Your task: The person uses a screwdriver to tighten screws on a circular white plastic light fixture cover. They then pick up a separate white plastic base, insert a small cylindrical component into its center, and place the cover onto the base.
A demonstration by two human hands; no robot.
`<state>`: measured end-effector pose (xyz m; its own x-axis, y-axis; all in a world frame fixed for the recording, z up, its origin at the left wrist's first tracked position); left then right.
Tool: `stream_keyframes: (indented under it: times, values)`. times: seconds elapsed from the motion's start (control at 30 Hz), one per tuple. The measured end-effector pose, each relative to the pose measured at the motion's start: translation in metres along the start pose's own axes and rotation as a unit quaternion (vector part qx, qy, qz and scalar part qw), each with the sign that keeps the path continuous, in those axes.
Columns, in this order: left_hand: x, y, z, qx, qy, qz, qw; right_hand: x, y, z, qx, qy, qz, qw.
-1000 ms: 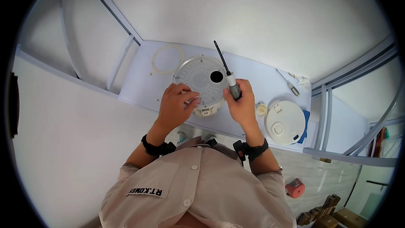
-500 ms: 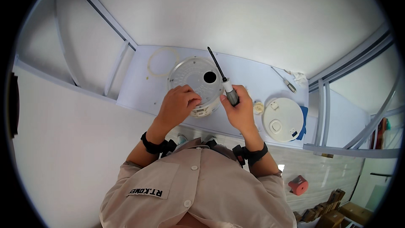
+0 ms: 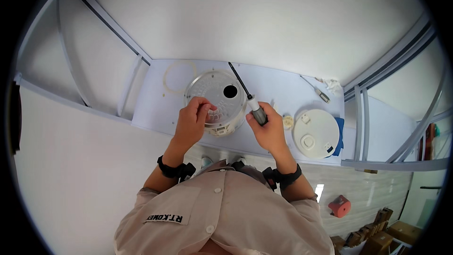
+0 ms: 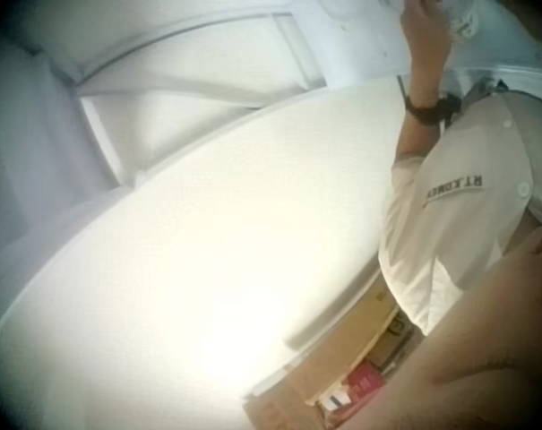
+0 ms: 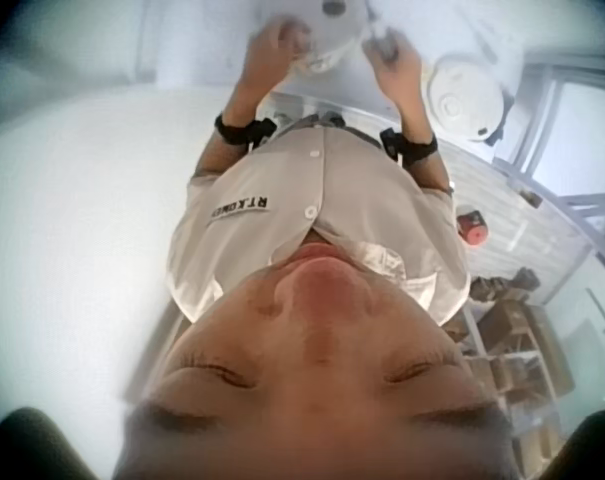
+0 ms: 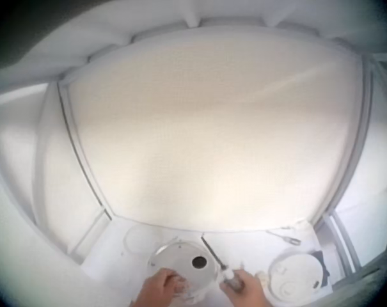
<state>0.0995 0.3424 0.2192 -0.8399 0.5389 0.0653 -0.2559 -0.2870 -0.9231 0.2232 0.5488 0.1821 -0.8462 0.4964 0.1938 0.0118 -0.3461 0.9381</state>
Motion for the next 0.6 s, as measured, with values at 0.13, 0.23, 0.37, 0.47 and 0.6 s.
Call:
stream_keyframes:
  times: [0.13,0.23,0.37,0.47,0.6]
  values:
    - [-0.005,0.004,0.005,-0.067,-0.010,0.035,0.997,-0.003,0.002,0.001,-0.018,0.043,-0.023,0.999]
    - [-0.012,0.007,0.010,-0.062,-0.025,0.014,0.998,-0.007,0.006,-0.003,-0.023,0.067,-0.024,0.997]
    - [-0.023,0.020,0.017,-0.136,-0.055,-0.003,0.989,-0.013,0.019,-0.010,-0.017,0.110,-0.008,0.994]
    - [-0.036,0.026,0.028,-0.171,-0.074,0.006,0.982,-0.019,0.025,-0.018,-0.032,0.159,0.032,0.986]
    - [-0.051,0.050,0.047,-0.241,-0.093,-0.009,0.966,-0.033,0.037,-0.033,0.005,0.216,0.034,0.976]
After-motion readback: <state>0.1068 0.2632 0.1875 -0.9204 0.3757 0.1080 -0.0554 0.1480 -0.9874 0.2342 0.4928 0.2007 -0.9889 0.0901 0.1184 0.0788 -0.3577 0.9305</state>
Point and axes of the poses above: each hand's wrist, its own x-axis towards the middle knuckle, its own z-axis out of the back of the hand, y = z × x, the point moved 8 cm from there along x, towards the middle knuckle, and after that the axes turned 2 degrees about -x, right-handed, at the moved point
